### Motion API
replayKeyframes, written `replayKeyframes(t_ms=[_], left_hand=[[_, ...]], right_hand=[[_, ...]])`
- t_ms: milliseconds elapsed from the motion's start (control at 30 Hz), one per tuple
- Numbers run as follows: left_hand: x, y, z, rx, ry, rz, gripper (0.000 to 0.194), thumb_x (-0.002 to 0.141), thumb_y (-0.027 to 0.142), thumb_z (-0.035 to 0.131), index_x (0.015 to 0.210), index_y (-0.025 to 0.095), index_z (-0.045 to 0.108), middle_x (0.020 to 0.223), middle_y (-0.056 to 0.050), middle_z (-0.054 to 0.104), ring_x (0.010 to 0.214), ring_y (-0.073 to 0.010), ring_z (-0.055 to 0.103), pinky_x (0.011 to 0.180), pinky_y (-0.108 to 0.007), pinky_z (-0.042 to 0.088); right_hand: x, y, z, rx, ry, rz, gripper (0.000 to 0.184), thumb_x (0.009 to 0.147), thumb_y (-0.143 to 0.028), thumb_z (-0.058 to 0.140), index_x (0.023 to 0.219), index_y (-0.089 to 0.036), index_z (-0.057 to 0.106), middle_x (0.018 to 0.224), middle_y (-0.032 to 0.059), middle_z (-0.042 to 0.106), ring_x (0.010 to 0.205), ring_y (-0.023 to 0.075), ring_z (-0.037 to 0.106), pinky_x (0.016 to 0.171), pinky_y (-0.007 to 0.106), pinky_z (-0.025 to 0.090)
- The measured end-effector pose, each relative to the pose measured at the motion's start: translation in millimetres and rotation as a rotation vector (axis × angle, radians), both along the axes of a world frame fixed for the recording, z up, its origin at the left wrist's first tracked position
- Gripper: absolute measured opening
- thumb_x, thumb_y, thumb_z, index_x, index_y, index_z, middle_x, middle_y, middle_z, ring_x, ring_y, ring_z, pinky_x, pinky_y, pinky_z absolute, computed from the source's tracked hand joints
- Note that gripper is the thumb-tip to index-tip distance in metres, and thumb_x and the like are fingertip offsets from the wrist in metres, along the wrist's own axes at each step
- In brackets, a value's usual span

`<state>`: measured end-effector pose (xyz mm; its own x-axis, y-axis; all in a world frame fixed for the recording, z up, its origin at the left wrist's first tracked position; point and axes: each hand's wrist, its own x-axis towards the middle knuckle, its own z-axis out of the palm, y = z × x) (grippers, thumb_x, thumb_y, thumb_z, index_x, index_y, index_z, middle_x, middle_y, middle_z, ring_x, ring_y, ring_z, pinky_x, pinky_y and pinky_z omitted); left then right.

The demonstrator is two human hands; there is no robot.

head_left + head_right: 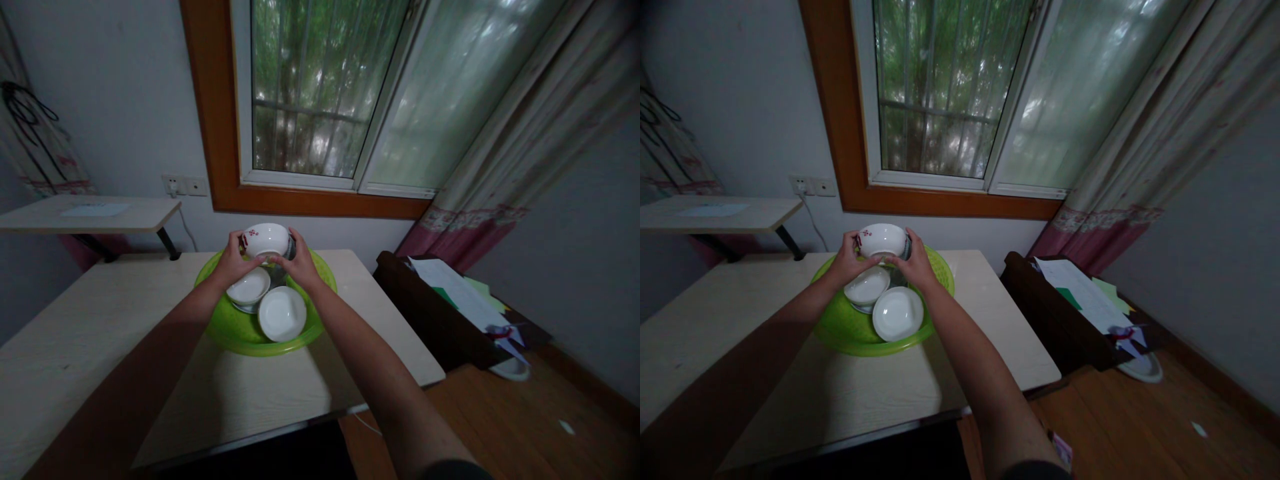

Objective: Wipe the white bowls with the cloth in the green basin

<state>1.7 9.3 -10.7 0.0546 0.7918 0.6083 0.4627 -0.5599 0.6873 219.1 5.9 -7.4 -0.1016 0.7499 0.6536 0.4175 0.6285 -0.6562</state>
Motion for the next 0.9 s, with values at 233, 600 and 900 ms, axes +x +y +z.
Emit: replayKeyframes(t_ms=[233,600,900], left_hand=[[0.4,0.6,3.7,0.214,0.211,0.002,0.077,0.067,0.035,0.08,0.132,0.022,0.04,0.126,-0.011,0.05,0.117,-0.026,0.054,0.093,-0.041,0.054],[0.3,4.3,0.0,0.203,0.294,0.045,0.068,0.068,0.036,0.078,0.124,0.021,0.043,0.117,-0.01,0.051,0.114,-0.0287,0.054,0.091,-0.043,0.052],[1.2,3.9,0.1,0.228,0.319,0.085,0.063,0.067,0.03,0.077,0.12,0.021,0.044,0.113,-0.009,0.052,0.111,-0.0293,0.055,0.098,-0.046,0.048]], right_hand=[[1.1,-2.3,5.5,0.112,-0.158,-0.051,0.089,0.072,-0.03,0.084,0.148,-0.019,0.039,0.14,0.0153,0.053,0.13,0.0299,0.05,0.115,0.047,0.038],[1.3,-2.3,5.7,0.136,-0.177,0.014,0.08,0.078,-0.037,0.08,0.146,-0.02,0.042,0.141,0.016,0.054,0.131,0.0293,0.05,0.114,0.047,0.038],[1.4,-5.3,9.4,0.171,-0.193,0.026,0.069,0.085,-0.042,0.074,0.144,-0.022,0.046,0.141,0.0141,0.055,0.13,0.0285,0.05,0.114,0.046,0.037]])
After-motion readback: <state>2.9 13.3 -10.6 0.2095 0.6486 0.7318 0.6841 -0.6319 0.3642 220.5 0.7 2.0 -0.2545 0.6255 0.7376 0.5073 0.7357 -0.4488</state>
